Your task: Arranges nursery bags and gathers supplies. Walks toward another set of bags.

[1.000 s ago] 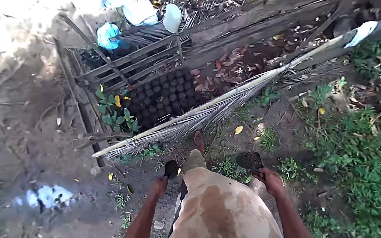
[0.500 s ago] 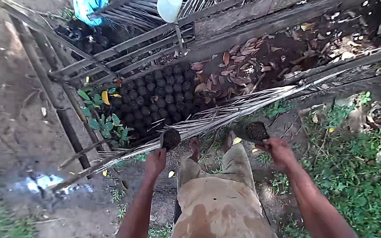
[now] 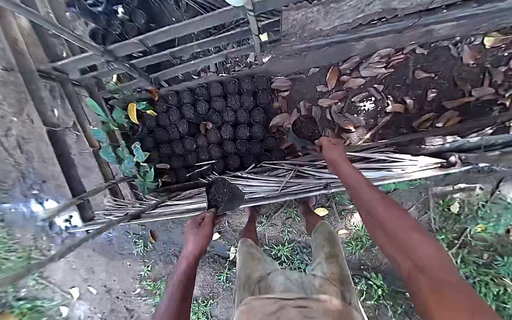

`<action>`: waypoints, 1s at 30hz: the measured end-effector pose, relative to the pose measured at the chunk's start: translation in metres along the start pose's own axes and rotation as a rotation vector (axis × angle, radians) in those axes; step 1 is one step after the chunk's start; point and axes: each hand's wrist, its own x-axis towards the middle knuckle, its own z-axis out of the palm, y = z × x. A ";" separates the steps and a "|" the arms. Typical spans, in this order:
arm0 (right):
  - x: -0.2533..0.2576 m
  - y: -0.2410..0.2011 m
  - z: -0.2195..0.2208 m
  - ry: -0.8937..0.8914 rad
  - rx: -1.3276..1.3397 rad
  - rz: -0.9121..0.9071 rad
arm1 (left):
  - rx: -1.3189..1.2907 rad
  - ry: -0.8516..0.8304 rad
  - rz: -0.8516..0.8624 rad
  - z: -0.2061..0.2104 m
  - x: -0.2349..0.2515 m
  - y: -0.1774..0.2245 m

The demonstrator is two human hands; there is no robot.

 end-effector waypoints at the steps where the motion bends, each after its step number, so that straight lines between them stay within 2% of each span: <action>1: 0.030 0.008 0.009 -0.020 0.003 -0.008 | 0.000 0.005 0.018 0.008 0.014 0.001; 8: 0.212 0.070 0.067 -0.078 -0.247 0.021 | 0.370 0.046 0.179 0.048 0.151 -0.002; 11: 0.272 0.103 0.090 -0.072 -0.269 0.064 | 0.509 0.000 0.198 0.059 0.212 0.001; 16: 0.347 0.160 0.117 -0.102 -0.167 0.097 | 0.551 -0.061 0.229 0.075 0.286 0.000; 20: 0.395 0.207 0.125 -0.162 -0.182 0.111 | 0.594 -0.090 0.295 0.092 0.333 0.007; 24: 0.428 0.248 0.128 -0.247 -0.584 0.044 | 0.600 -0.092 0.390 0.119 0.374 0.007; 26: 0.430 0.257 0.129 -0.274 -0.691 0.024 | 0.602 -0.097 0.414 0.136 0.392 0.010; 30: 0.424 0.255 0.126 -0.297 -0.740 -0.043 | 0.562 -0.120 0.445 0.182 0.431 0.029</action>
